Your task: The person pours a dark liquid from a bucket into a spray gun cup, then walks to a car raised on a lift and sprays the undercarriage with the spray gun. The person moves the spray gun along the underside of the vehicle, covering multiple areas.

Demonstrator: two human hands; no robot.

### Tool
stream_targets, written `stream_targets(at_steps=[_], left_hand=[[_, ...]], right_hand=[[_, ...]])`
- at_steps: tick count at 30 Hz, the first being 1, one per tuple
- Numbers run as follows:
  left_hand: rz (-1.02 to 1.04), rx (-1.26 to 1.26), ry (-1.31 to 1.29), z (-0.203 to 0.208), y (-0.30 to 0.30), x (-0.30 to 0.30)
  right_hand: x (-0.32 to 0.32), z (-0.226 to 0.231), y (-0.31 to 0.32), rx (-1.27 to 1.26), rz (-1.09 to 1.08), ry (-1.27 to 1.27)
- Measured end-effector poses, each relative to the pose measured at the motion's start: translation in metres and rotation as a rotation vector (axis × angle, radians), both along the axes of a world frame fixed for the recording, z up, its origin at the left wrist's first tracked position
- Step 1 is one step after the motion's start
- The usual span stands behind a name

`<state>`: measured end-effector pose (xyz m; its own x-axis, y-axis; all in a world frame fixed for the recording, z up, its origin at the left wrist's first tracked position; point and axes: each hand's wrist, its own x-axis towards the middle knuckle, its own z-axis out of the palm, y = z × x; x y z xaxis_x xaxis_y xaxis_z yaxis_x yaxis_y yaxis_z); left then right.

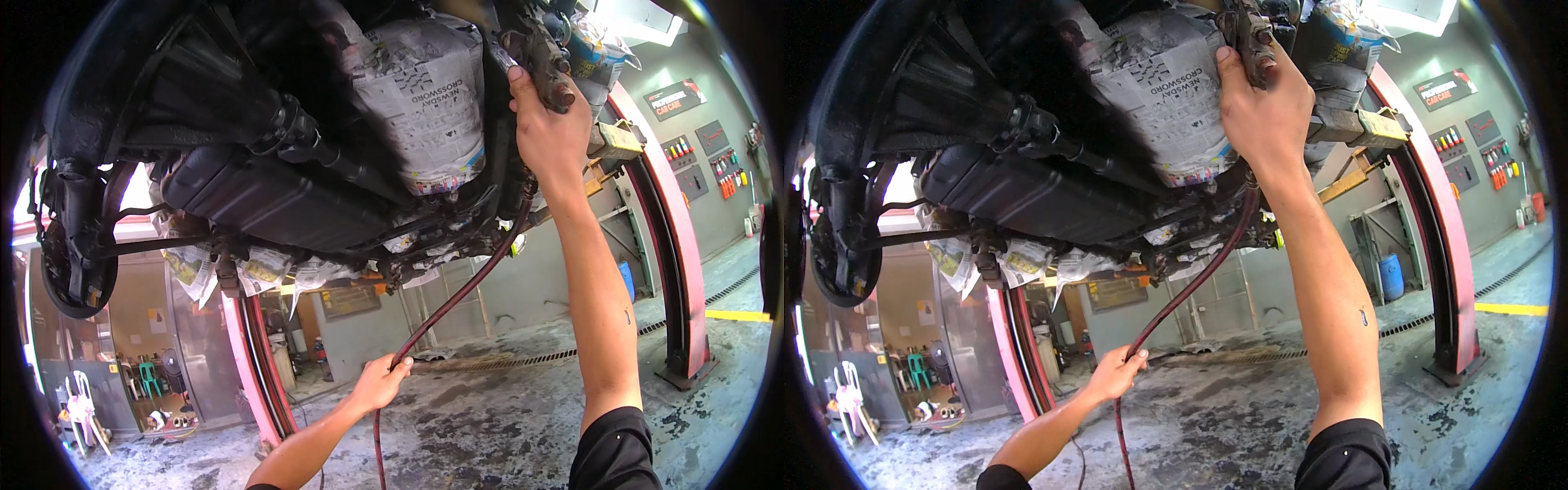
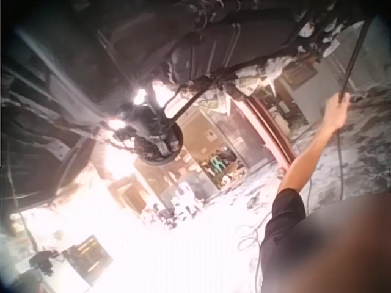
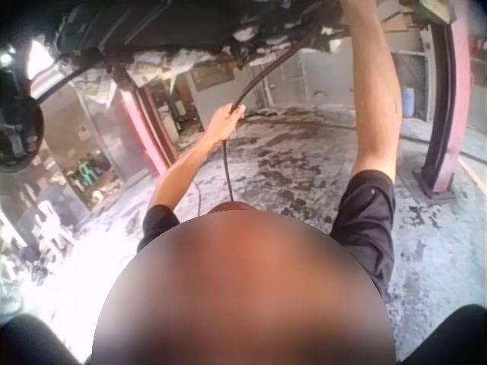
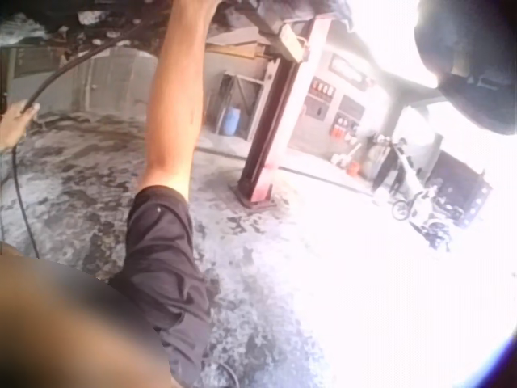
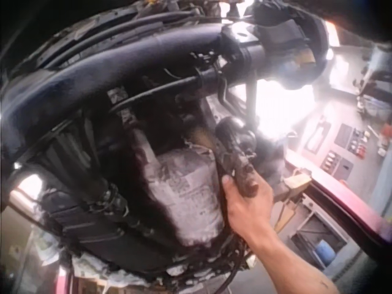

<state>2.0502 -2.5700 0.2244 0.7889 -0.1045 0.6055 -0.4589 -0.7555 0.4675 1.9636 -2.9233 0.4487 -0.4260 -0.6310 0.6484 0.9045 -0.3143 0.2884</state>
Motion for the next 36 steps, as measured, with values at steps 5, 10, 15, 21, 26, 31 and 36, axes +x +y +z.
stream_targets(at_steps=[5, 10, 15, 21, 26, 31, 36], left_hand=[[-0.008, 0.005, 0.018, -0.004, -0.007, -0.003], [-0.004, 0.069, -0.003, 0.013, -0.013, -0.002], [-0.095, 0.039, -0.084, 0.012, -0.022, 0.002], [-0.036, 0.069, -0.004, 0.010, -0.023, 0.001], [-0.080, 0.092, -0.052, 0.002, -0.023, 0.002], [-0.115, 0.127, -0.003, -0.005, -0.029, 0.007], [-0.177, 0.153, -0.024, -0.007, -0.036, 0.014]], right_hand=[[-0.003, -0.004, -0.010, -0.074, -0.009, 0.115], [-0.008, 0.004, -0.016, -0.007, -0.140, 0.109], [-0.010, 0.002, -0.018, 0.004, -0.152, 0.095], [-0.018, -0.011, -0.007, -0.026, -0.031, 0.082], [-0.031, -0.035, -0.008, -0.042, -0.079, 0.089], [-0.037, -0.052, -0.008, 0.032, -0.226, 0.063], [-0.035, -0.062, -0.011, -0.035, -0.129, -0.035]])
